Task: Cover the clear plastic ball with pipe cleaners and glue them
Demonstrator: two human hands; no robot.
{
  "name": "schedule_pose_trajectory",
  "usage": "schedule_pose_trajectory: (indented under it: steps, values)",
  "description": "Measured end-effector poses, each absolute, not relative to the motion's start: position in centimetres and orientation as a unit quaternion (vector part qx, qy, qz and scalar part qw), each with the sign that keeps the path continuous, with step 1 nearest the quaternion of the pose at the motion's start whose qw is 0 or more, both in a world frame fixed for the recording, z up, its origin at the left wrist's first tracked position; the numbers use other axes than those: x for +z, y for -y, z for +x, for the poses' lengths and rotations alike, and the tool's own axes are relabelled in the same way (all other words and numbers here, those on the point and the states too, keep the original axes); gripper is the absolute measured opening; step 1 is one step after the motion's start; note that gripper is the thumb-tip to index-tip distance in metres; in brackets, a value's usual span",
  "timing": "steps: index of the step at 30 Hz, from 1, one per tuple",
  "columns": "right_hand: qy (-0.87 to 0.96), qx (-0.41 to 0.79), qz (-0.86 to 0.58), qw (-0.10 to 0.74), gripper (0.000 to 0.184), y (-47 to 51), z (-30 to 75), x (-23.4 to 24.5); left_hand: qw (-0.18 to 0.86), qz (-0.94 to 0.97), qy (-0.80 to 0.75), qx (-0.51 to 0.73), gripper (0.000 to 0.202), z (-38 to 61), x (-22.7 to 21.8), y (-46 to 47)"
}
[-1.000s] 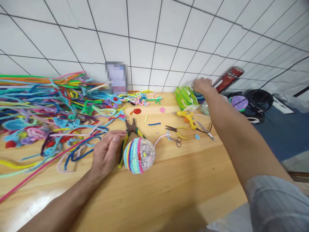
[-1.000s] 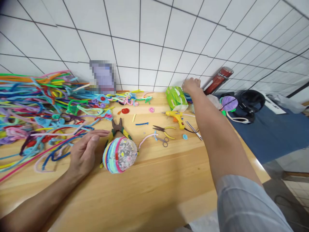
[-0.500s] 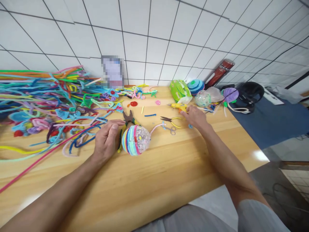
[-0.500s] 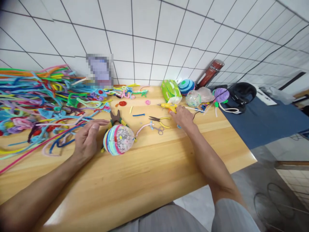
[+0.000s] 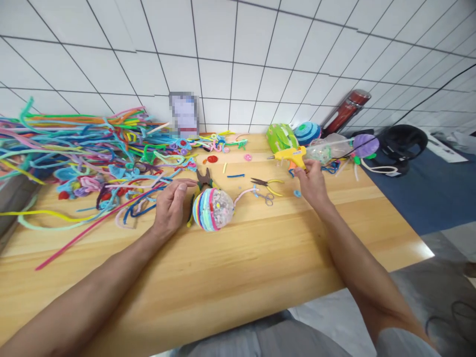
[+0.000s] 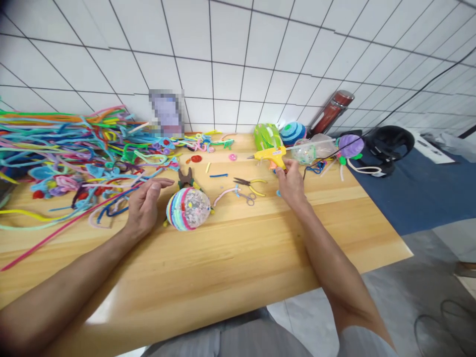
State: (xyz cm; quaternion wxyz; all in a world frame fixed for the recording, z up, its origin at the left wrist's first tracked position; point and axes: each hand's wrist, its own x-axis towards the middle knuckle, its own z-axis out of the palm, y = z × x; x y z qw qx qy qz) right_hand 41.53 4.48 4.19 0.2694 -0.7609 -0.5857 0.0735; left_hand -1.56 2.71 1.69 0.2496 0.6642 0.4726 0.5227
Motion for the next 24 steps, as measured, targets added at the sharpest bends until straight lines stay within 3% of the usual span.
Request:
schedule_pose_trajectory:
  steps: [3, 9, 24]
  values:
    - [0.591, 0.064, -0.723, 0.352, 0.051, -4.7, 41.5, 2.6, 0.24, 0.663, -0.473, 0.528, 0.039, -1.7, 1.5, -2.8]
    - [0.602, 0.007, -0.735, 0.311, 0.032, -5.5, 41.1, 0.8, 0.228, 0.67, -0.465, 0.532, 0.039, -1.6, 1.2, -2.8]
    - [0.657, -0.046, -0.713, 0.242, 0.031, -5.1, 41.2, 0.3, 0.225, 0.687, -0.45, 0.524, 0.04, -1.7, 1.0, -3.0]
